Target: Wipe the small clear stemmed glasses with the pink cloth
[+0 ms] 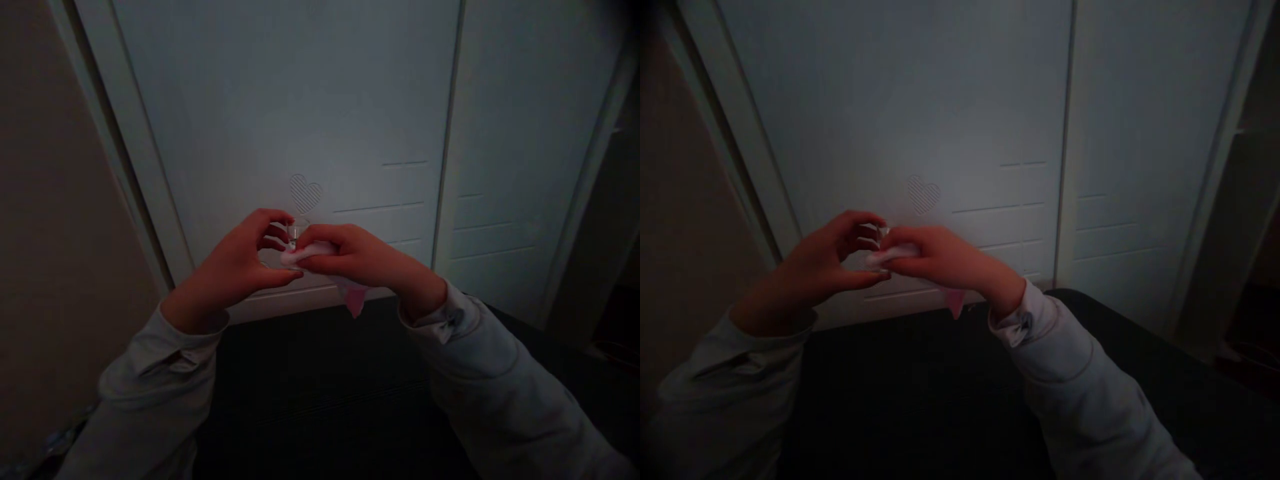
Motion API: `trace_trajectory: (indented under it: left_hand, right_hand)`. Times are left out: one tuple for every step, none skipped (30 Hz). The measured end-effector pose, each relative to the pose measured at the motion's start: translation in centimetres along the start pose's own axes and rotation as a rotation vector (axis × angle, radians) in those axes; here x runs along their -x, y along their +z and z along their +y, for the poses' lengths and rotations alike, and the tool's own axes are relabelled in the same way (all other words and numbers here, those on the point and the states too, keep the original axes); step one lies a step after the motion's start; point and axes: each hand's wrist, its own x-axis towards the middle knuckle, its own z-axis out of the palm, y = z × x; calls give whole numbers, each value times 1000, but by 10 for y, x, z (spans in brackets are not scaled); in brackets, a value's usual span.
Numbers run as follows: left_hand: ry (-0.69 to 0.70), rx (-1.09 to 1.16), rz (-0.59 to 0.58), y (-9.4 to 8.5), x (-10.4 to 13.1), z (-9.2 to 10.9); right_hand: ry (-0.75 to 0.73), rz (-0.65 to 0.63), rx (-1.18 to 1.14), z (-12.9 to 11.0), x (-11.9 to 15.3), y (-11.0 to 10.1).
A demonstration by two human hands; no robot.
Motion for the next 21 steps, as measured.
trace_trajectory:
  left_hand:
    - [8, -23, -8, 0, 0, 1]
    - [21, -50, -11, 0, 0, 1]
    - [36, -80, -11, 0, 0, 2]
    - [54, -114, -7, -1, 0, 2]
    - [71, -150, -4, -1, -1, 2]
    - [84, -184, -2, -1, -1, 3]
    - [92, -215, -5, -1, -2, 3]
    - [98, -237, -6, -1, -2, 3]
    - [98, -251, -8, -1, -2, 3]
    - [94, -257, -7, -1, -2, 3]
    - [85, -257, -5, -1, -2, 2]
    - [73, -252, -3, -1, -2, 1]
    - [63, -242, -1, -1, -1, 1]
    - [54, -226, 0, -1, -1, 0]
    - [46, -205, 0, -2, -1, -1]
    - [40, -182, -1, -2, 0, -2]
    - [36, -161, -5, -2, 0, -2]
    - [33, -143, -10, -2, 0, -2]
    - [30, -132, -16, -2, 0, -3]
    - [28, -127, -22, -2, 0, -2]
    - [28, -125, -28, -2, 0, -2]
  right_hand:
    - [27, -33, -26, 1, -1, -2]
    - [51, -67, -52, 2, -1, -5]
    - [69, -102, -76, 3, -2, -6]
    - [80, -133, -95, 4, -4, -8]
    - [88, -157, -109, 5, -5, -9]
    - [94, -174, -114, 6, -6, -10]
    - [98, -187, -111, 6, -7, -10]
    - [96, -194, -103, 6, -7, -10]
    - [92, -197, -90, 5, -7, -10]
    - [86, -190, -69, 4, -7, -9]
    - [80, -172, -41, 3, -7, -8]
    - [74, -142, -7, 1, -7, -6]
    - [66, -104, 32, 0, -6, -4]
    - [58, -61, 74, -1, -5, -1]
    - [49, -16, 116, -2, -5, 1]
    - [38, 31, 156, -2, -5, 3]
    - [27, 79, 189, -2, -4, 5]
    - [20, 129, 216, 0, -4, 6]
    - [19, 177, 232, 1, -5, 7]
    - [25, 221, 238, 3, -5, 7]
    - [36, 253, 231, 5, -5, 6]
